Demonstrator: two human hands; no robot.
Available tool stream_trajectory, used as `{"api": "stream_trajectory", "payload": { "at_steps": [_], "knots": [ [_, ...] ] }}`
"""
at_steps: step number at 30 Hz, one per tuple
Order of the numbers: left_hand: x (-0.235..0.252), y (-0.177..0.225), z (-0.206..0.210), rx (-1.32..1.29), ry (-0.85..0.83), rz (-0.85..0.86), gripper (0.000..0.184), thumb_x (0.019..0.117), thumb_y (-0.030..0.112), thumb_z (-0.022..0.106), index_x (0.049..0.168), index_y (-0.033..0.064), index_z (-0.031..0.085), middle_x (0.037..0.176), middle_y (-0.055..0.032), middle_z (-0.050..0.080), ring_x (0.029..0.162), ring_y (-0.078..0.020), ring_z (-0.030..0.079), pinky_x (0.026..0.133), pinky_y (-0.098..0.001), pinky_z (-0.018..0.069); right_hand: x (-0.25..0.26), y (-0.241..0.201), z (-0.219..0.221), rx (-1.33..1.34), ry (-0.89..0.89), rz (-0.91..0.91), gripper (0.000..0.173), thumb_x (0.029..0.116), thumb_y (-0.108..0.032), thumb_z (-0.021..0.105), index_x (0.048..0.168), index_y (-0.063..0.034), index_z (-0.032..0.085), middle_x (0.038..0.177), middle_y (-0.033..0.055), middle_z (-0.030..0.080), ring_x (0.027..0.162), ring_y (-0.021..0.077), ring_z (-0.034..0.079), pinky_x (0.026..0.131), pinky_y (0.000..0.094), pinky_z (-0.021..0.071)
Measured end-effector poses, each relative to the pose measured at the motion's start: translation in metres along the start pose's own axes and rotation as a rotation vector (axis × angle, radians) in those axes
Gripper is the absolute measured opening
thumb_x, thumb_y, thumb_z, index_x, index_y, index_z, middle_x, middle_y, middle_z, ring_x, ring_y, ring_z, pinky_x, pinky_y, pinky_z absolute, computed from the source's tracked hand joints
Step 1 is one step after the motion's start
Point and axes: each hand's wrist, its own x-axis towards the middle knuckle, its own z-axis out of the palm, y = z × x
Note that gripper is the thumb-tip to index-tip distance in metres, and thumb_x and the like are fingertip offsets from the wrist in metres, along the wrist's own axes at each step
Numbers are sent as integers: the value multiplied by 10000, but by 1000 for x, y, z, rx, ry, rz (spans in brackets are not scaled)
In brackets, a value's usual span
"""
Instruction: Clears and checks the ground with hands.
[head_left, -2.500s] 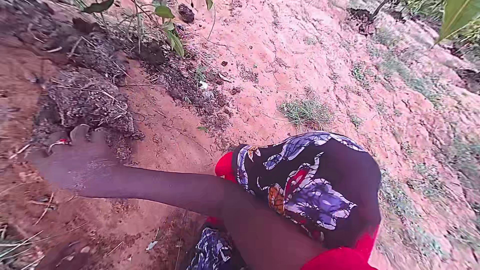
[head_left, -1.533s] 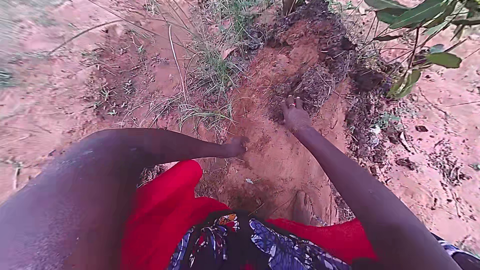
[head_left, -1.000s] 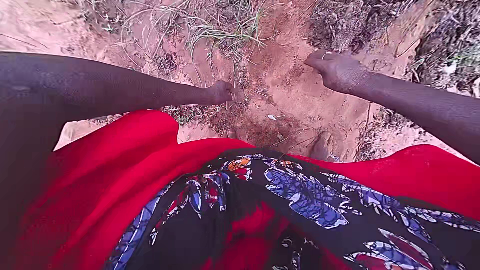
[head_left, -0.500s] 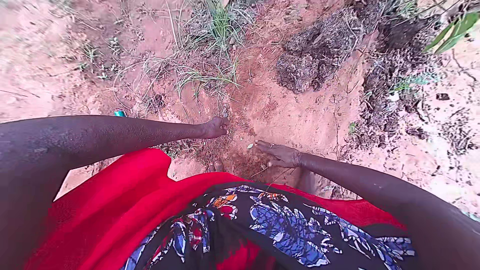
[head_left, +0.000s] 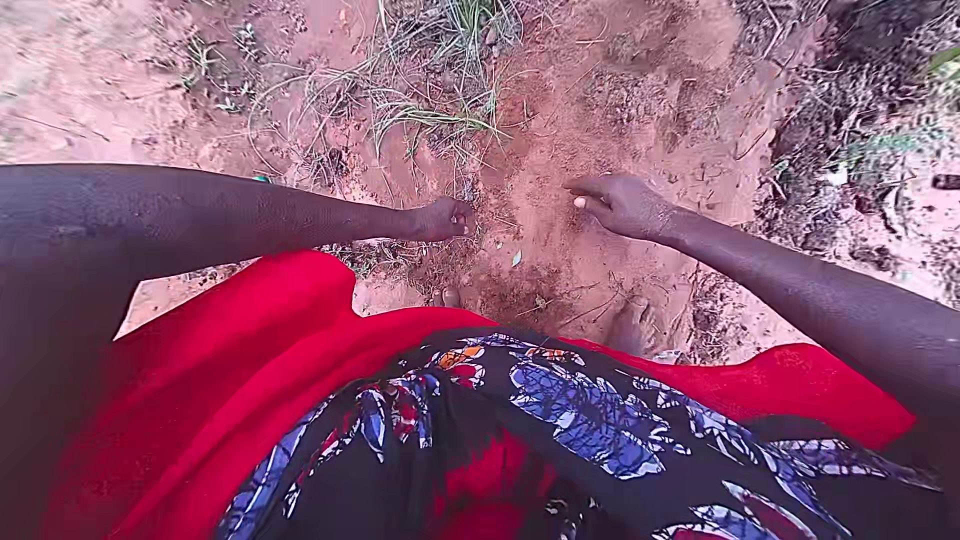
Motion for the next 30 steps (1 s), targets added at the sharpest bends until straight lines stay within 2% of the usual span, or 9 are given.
{"api": "stream_trajectory", "payload": {
  "at_steps": [3,6,13,18,21,25,26,28,30],
  "knots": [
    [-5,4,-4,81,-24,-27,259,1008,-51,544,1245,-135,607,1216,-302,628,1147,-383,610,1035,-498,445,16,-43,82,237,-200,-81,427,1085,-95,457,1497,8,498,1462,239,570,1320,409,580,1131,563,409],
    [-8,0,-5,119,-23,-37,260,1006,-51,543,1239,-151,602,1199,-312,628,1142,-397,604,1042,-499,436,34,-65,145,452,-335,-42,583,1098,-288,475,1596,-14,340,1630,198,383,1479,345,424,1216,511,319],
    [-4,-10,-8,64,1,-53,291,1011,-40,545,1283,-136,585,1237,-308,621,1161,-394,609,1046,-500,446,61,-47,157,243,-282,-100,868,991,-356,682,1639,-31,205,1724,174,143,1586,337,191,1248,526,257],
    [-14,-10,-9,57,30,-39,288,1012,-35,546,1286,-110,596,1197,-280,639,1108,-369,628,1011,-490,470,86,-7,149,282,-253,-89,955,983,-306,705,1661,-58,79,1740,156,7,1556,347,281,1199,517,359],
    [-22,-8,-10,32,58,-35,315,1007,-54,540,1314,-108,587,1226,-287,632,1132,-370,624,1025,-483,466,97,14,133,268,-240,21,1005,1019,-336,654,1659,-139,-96,1733,170,80,1447,404,459,1129,602,412],
    [-26,-12,-13,4,118,-12,322,999,-63,551,1315,-106,593,1241,-282,634,1146,-356,624,1031,-466,467,102,16,40,103,-110,170,964,1047,-396,585,1654,-207,-140,1721,180,148,1494,425,374,1162,649,328],
    [-28,-14,-12,-1,122,-15,316,1000,-61,551,1311,-105,593,1236,-277,636,1142,-351,624,1027,-461,468,97,13,4,72,-6,221,935,1049,-415,571,1662,-210,-105,1679,226,253,1452,455,423,1130,681,346],
    [-29,-13,-15,9,124,-24,312,1002,-61,550,1307,-110,591,1244,-281,632,1159,-365,618,1036,-474,463,87,9,-76,9,241,282,878,1046,-468,514,1671,-150,-15,1679,230,245,1506,399,358,1211,600,292],
    [-28,-16,-17,56,120,-13,306,998,-48,558,1292,-119,602,1221,-297,642,1146,-393,627,1033,-506,456,78,6,-119,-23,460,247,737,1031,-459,482,1621,-80,258,1582,245,403,1371,352,526,1126,523,427]
  ]
}}
